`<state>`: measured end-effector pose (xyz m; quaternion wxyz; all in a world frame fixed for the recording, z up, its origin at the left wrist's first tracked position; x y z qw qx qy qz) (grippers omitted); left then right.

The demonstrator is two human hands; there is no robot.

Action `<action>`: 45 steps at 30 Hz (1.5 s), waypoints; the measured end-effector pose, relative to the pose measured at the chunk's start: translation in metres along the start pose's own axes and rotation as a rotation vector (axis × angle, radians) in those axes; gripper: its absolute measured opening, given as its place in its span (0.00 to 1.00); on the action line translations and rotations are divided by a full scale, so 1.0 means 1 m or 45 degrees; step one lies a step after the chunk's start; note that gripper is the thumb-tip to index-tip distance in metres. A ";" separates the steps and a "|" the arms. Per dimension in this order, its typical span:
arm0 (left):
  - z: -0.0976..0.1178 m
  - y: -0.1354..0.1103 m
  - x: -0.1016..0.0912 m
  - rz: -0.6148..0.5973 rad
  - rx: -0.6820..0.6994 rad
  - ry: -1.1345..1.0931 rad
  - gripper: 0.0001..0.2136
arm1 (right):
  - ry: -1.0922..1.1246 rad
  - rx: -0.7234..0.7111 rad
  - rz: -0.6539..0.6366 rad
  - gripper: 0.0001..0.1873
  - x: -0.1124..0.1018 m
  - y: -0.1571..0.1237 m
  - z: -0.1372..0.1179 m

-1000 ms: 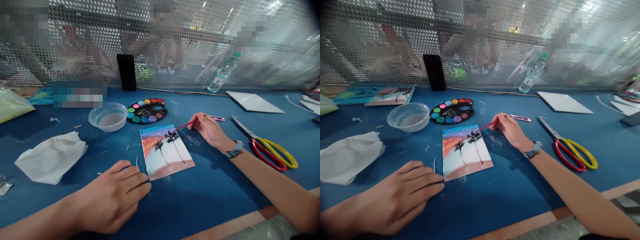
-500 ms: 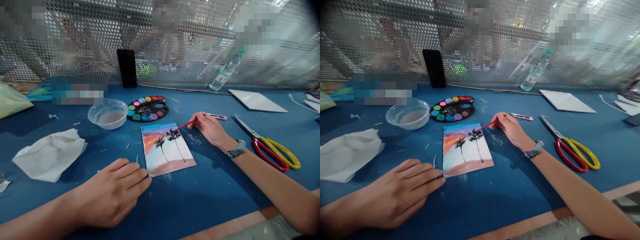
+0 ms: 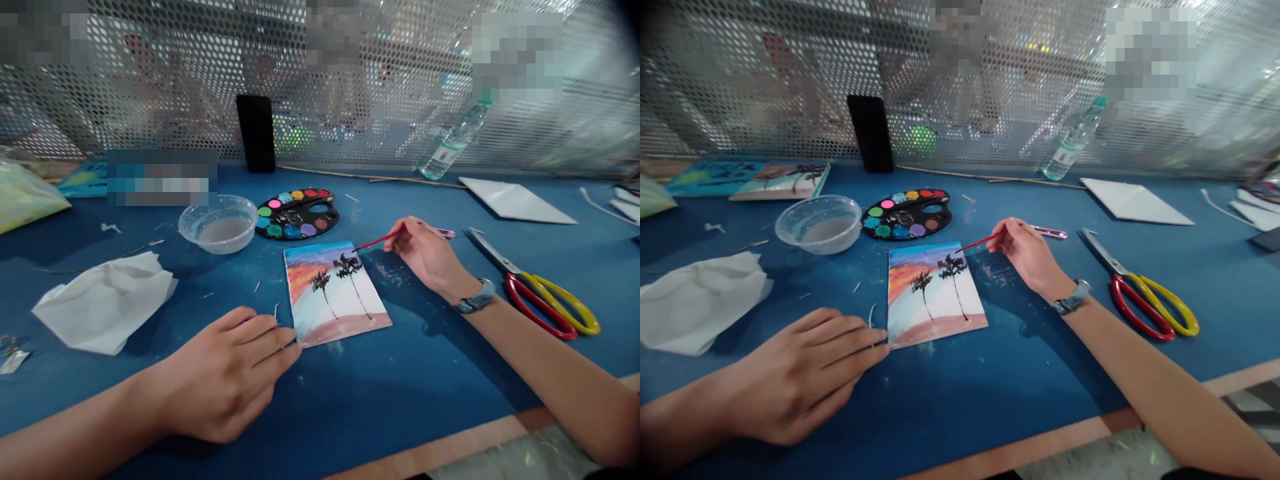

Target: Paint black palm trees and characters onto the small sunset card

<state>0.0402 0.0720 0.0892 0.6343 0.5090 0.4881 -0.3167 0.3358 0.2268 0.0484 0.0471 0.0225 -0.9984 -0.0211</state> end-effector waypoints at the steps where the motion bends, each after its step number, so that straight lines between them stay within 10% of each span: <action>1: 0.000 0.000 0.000 -0.004 -0.002 -0.006 0.18 | 0.007 -0.013 0.005 0.16 0.002 -0.004 -0.002; 12: -0.001 0.001 0.004 -0.007 -0.057 -0.078 0.17 | -0.245 -0.079 -0.491 0.18 0.073 -0.059 0.004; 45: -0.002 0.006 -0.004 0.033 -0.046 -0.028 0.18 | -0.123 -0.028 -0.322 0.17 0.042 -0.045 -0.003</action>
Point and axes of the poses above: each hand's wrist, its own y-axis towards the middle knuckle, its own x-axis out of the palm, z = x × y, the point moved 7 cm from there along y, towards the middle knuckle, and after that the axes turned 4 degrees about x, right-handed, at the moved point
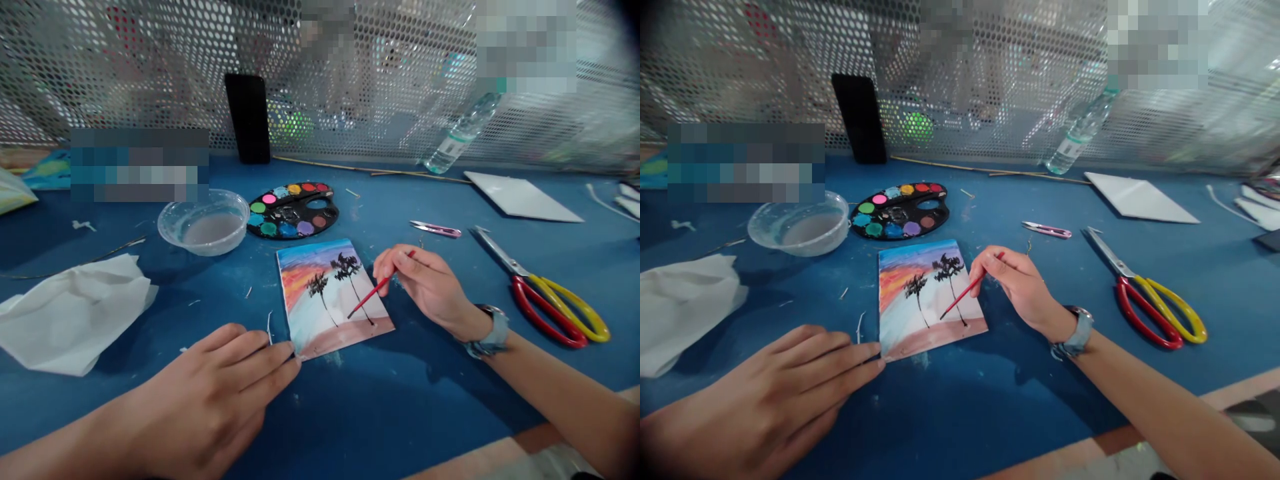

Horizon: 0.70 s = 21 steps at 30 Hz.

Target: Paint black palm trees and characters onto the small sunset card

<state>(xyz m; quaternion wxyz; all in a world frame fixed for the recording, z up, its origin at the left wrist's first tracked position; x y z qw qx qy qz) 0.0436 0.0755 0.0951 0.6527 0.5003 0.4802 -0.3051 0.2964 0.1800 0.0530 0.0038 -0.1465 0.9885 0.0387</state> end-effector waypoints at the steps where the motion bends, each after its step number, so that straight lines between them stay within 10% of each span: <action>1: -0.001 0.000 0.000 0.000 0.000 -0.007 0.18 | 0.002 -0.001 0.000 0.17 0.000 0.000 0.000; 21: -0.002 -0.002 0.002 -0.015 -0.001 -0.013 0.18 | 0.024 -0.029 0.011 0.16 0.000 0.000 -0.003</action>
Point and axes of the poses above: each hand's wrist, its own y-axis towards the middle knuckle, its own x-axis out of the palm, z = x × y, the point moved 7 cm from there along y, towards the middle knuckle, and after that the axes turned 4 degrees about x, right-handed, at the moved point
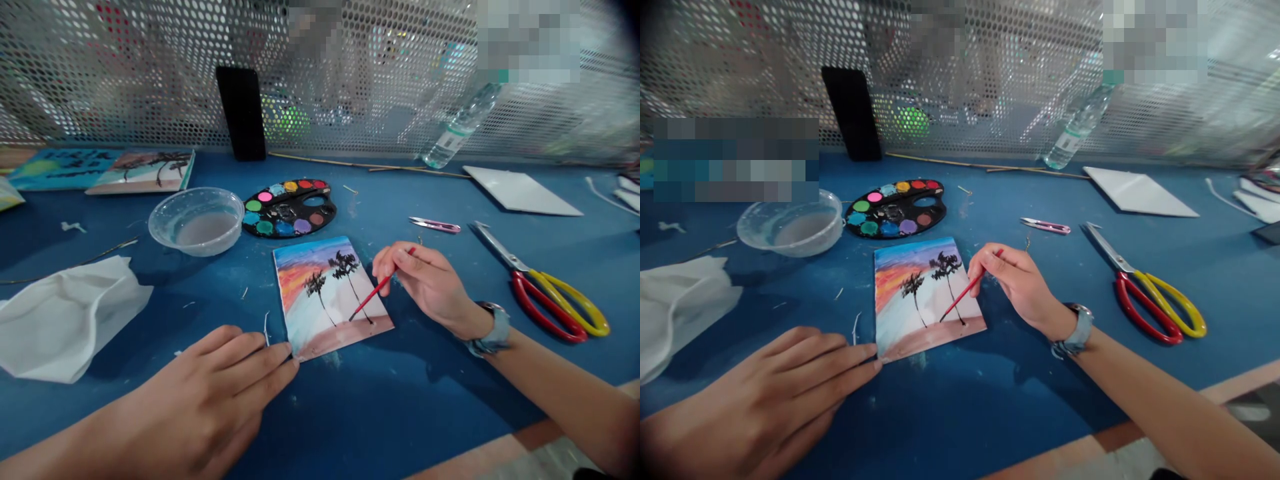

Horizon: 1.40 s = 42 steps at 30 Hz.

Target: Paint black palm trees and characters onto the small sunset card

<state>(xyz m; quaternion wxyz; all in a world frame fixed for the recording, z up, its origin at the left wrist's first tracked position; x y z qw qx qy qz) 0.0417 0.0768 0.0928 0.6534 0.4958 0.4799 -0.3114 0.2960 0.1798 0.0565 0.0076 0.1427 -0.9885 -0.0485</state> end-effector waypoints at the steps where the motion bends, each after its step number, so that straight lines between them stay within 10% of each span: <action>1: 0.000 0.000 0.000 -0.003 -0.002 -0.001 0.18 | -0.001 0.003 -0.005 0.16 0.000 0.000 0.001; 42: 0.000 -0.008 0.009 -0.026 -0.025 -0.049 0.19 | 0.069 0.215 0.117 0.16 -0.011 0.003 0.007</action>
Point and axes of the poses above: each hand's wrist, its own y-axis towards the middle knuckle, its own x-axis out of the palm, z = x × y, the point moved 7 cm from there along y, towards the middle knuckle, and after that the axes turned 4 degrees about x, right-handed, at the moved point
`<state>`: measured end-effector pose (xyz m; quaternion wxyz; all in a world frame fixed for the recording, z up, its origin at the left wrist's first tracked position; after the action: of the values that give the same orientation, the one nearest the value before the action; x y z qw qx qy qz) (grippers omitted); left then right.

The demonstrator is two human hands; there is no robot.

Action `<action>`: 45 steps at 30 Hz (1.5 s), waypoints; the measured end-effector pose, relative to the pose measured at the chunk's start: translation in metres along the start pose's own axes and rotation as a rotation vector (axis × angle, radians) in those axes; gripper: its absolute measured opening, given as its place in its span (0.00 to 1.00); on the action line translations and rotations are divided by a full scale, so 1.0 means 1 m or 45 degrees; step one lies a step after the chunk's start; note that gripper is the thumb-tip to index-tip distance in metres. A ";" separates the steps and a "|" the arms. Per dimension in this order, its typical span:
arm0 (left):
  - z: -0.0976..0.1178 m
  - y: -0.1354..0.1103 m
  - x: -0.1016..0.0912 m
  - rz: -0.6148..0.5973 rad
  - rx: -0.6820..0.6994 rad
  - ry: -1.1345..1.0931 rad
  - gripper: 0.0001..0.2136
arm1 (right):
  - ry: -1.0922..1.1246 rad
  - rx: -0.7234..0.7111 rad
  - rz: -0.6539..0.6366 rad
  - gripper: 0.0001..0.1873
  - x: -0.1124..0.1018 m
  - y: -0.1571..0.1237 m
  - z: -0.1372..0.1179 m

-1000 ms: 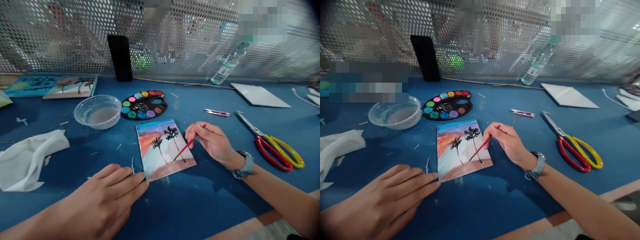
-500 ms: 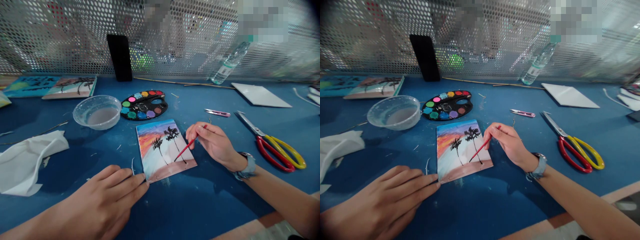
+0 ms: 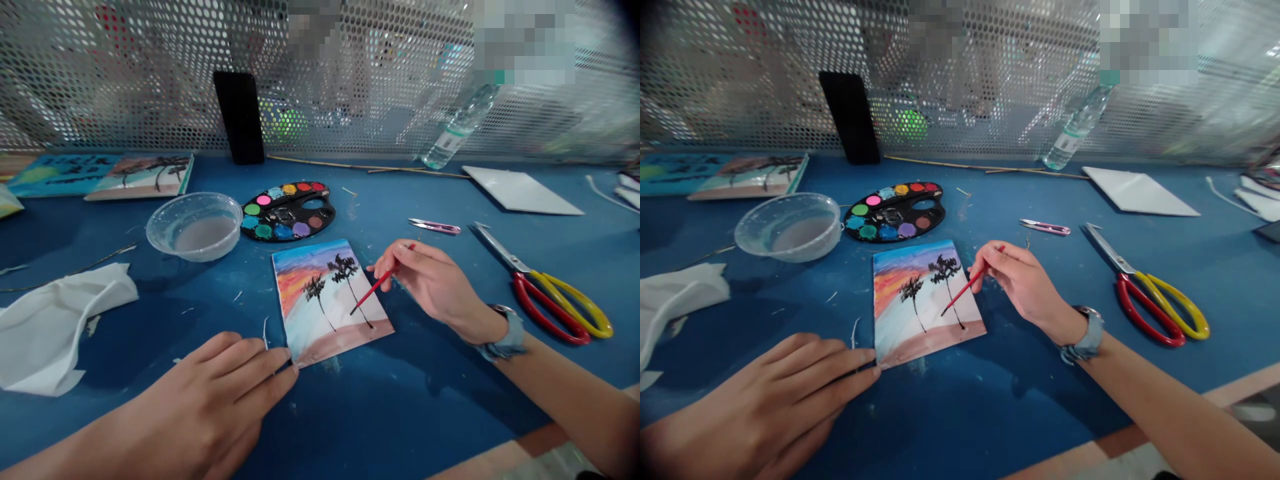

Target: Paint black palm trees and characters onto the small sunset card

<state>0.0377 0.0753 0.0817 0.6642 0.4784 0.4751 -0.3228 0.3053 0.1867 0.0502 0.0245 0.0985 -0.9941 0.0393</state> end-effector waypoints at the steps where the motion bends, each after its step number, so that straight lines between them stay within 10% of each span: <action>1: 0.000 0.000 0.000 0.001 0.001 0.005 0.19 | 0.003 0.018 -0.008 0.16 0.000 -0.001 0.000; 45: -0.005 0.005 -0.006 0.018 -0.067 0.026 0.18 | -0.215 -0.233 -0.181 0.16 0.024 -0.018 -0.005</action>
<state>0.0386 0.0818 0.0881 0.6738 0.4674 0.4870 -0.3006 0.2858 0.1652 0.0579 -0.0476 0.1691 -0.9825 -0.0616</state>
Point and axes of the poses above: each hand's wrist, its own y-axis towards the middle knuckle, its own x-axis out of the palm, z = x × y, the point moved 7 cm from there along y, towards the middle knuckle, and after that the axes turned 4 degrees about x, right-handed, at the moved point
